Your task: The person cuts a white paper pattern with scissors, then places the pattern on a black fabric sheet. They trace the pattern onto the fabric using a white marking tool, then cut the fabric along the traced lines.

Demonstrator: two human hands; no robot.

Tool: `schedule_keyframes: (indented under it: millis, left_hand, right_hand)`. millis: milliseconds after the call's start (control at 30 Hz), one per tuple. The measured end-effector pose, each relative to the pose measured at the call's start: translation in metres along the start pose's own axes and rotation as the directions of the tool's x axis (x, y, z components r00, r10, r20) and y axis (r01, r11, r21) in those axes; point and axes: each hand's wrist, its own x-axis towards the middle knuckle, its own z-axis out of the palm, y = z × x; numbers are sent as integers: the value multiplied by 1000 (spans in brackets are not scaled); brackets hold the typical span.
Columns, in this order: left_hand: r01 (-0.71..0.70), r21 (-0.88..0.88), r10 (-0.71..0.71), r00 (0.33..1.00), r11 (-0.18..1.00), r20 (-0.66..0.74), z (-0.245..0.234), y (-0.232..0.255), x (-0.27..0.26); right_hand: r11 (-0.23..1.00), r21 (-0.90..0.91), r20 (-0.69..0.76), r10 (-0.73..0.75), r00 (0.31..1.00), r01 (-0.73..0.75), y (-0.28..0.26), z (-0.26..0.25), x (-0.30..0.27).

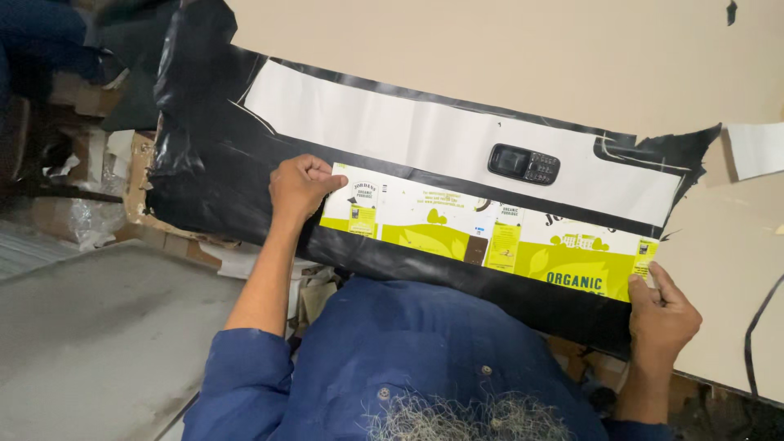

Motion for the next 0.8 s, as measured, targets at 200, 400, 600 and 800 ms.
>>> schedule_keyframes:
  millis: [200, 400, 600, 800]
  left_hand:
    - [18, -15, -18, 1000, 1000, 21, 1, 10, 1]
    - [-91, 151, 98, 995, 984, -35, 0, 4, -3]
    - [-109, 172, 117, 992, 979, -39, 4, 1, -11]
    - [-87, 219, 102, 993, 972, -60, 10, -7, -6]
  right_hand:
    - [996, 73, 0, 54, 999, -53, 0, -2, -2]
    - [977, -179, -32, -121, 992, 114, 14, 3, 9]
    - [999, -6, -52, 36, 998, -36, 4, 9, 5]
    - [996, -70, -48, 56, 997, -59, -10, 1, 1]
